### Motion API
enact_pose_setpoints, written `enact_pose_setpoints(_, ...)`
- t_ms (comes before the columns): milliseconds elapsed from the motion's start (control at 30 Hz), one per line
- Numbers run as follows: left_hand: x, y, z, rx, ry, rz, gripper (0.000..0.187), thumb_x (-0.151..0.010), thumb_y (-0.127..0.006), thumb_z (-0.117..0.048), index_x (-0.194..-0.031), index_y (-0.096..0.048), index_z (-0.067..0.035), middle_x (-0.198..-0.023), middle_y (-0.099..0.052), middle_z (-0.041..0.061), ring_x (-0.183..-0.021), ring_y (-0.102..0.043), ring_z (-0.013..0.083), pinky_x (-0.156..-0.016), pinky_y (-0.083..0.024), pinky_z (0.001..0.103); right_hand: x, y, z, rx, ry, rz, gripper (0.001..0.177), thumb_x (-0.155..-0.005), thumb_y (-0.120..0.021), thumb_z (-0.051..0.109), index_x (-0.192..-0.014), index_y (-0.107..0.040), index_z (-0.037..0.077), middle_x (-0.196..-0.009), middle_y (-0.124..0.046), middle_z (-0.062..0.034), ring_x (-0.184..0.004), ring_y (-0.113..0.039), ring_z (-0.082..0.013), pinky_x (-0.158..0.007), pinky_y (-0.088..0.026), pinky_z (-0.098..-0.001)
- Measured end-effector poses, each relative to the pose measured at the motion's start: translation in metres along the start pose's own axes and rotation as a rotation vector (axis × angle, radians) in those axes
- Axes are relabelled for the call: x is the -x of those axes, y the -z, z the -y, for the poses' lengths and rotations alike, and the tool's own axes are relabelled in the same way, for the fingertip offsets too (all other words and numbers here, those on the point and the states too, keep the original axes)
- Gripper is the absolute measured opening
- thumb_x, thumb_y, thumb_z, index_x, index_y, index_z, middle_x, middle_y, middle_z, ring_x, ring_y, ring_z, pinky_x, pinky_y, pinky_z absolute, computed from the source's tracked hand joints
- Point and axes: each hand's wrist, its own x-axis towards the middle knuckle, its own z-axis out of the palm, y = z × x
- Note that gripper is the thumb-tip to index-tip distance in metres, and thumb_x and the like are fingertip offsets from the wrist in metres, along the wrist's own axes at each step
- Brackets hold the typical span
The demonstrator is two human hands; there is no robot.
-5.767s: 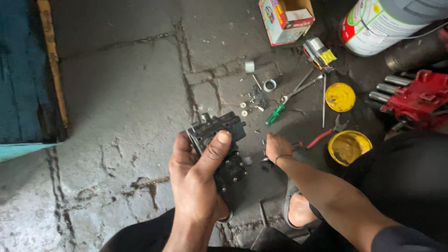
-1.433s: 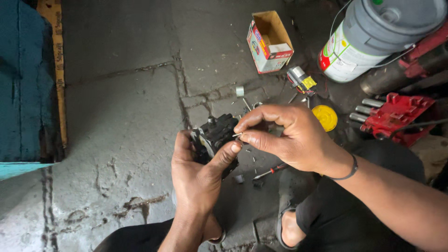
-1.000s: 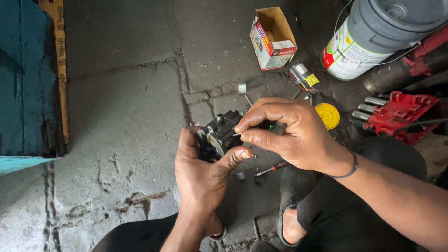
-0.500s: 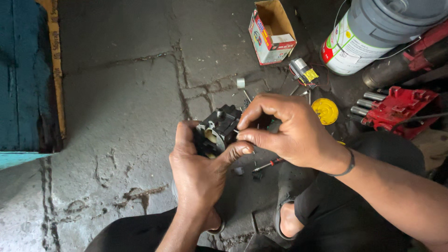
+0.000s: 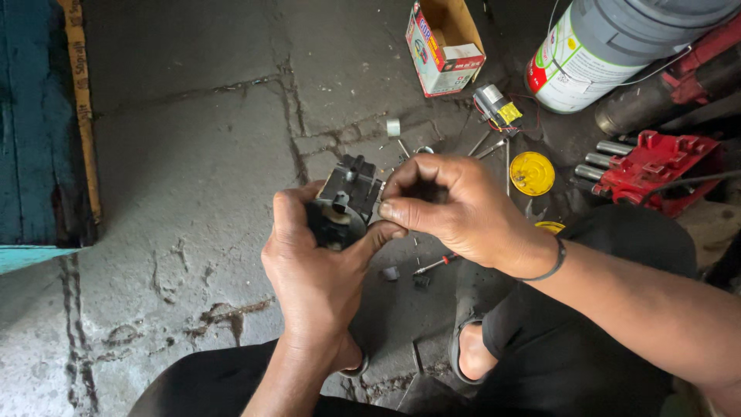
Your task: The person disassembles and reassembles a mechanical component using a screwdriver to remove and replace screws and small metal parts.
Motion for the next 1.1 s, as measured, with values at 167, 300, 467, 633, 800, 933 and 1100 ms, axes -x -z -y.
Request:
enact_pose_setpoints(167, 0.0, -0.001, 0.001, -0.082, -0.066, -0.032, 0.071, -0.062, -0.1, -0.032, -0.111, -0.058, -0.001, -0.098, -0.074, 0.012, -0.087, -0.076, 0.0228, -0.075, -0.059, 0.035, 0.002, -0.006, -0.004, 0.127, 0.067, -0.057, 0.013, -0.097, -0.072, 0.015, -0.1, -0.071, 0.002, -0.091, -0.067, -0.0007, -0.08, -0.06, -0.0055, -0.069, -0.05, -0.0223)
enact_pose_setpoints(300, 0.001, -0.002, 0.001, -0.107, -0.111, -0.048, 0.07, -0.064, -0.1, -0.029, -0.114, -0.058, -0.001, -0.101, -0.072, 0.013, -0.09, -0.074, 0.0243, -0.077, -0.058, 0.036, 0.005, -0.01, -0.004, 0.314, 0.289, -0.086, 0.015, -0.102, -0.067, 0.015, -0.103, -0.068, 0.001, -0.106, -0.066, -0.0038, -0.094, -0.063, -0.0077, -0.078, -0.052, -0.0235)
enact_pose_setpoints(467, -0.001, -0.002, -0.003, -0.045, -0.018, -0.031, 0.07, -0.063, -0.099, -0.03, -0.112, -0.058, -0.002, -0.099, -0.074, 0.011, -0.088, -0.076, 0.0206, -0.077, -0.06, 0.034, 0.004, -0.01, 0.0, 0.348, 0.331, -0.072, 0.017, -0.105, -0.063, 0.017, -0.105, -0.067, 0.0, -0.107, -0.065, -0.0045, -0.094, -0.062, -0.0092, -0.081, -0.05, -0.0246)
enact_pose_setpoints(633, 0.0, -0.001, -0.004, -0.008, 0.11, 0.008, 0.068, -0.062, -0.098, -0.03, -0.109, -0.057, -0.003, -0.094, -0.076, 0.009, -0.085, -0.077, 0.0184, -0.074, -0.061, 0.033, 0.006, -0.006, 0.001, 0.141, 0.015, -0.019, 0.017, -0.099, -0.066, 0.019, -0.101, -0.067, 0.003, -0.096, -0.062, -0.0035, -0.08, -0.056, -0.0098, -0.068, -0.046, -0.0258)
enact_pose_setpoints(800, 0.0, -0.002, -0.001, -0.101, -0.088, -0.043, 0.063, -0.067, -0.098, -0.026, -0.11, -0.058, -0.002, -0.1, -0.072, 0.014, -0.089, -0.074, 0.0253, -0.077, -0.058, 0.037, 0.003, -0.005, -0.002, 0.282, 0.325, 0.009, 0.014, -0.099, -0.07, 0.012, -0.103, -0.063, 0.001, -0.102, -0.063, -0.0042, -0.098, -0.06, -0.0116, -0.087, -0.049, -0.0266)
enact_pose_setpoints(933, 0.002, -0.001, 0.002, -0.146, -0.149, -0.039, 0.065, -0.068, -0.099, -0.028, -0.11, -0.058, -0.001, -0.101, -0.07, 0.015, -0.09, -0.072, 0.0307, -0.078, -0.057, 0.041, 0.004, -0.005, 0.002, 0.452, 0.473, -0.045, 0.012, -0.101, -0.07, 0.01, -0.101, -0.063, 0.0, -0.103, -0.064, -0.007, -0.099, -0.064, -0.017, -0.089, -0.05, -0.029)
enact_pose_setpoints(1100, 0.002, 0.0, 0.006, -0.148, -0.188, -0.031, 0.066, -0.07, -0.1, -0.032, -0.109, -0.057, -0.001, -0.103, -0.07, 0.014, -0.093, -0.072, 0.0308, -0.08, -0.056, 0.041, 0.006, -0.008, 0.008, 0.57, 0.494, -0.07, 0.013, -0.103, -0.068, 0.011, -0.101, -0.066, -0.001, -0.108, -0.064, -0.011, -0.096, -0.066, -0.0195, -0.082, -0.053, -0.03)
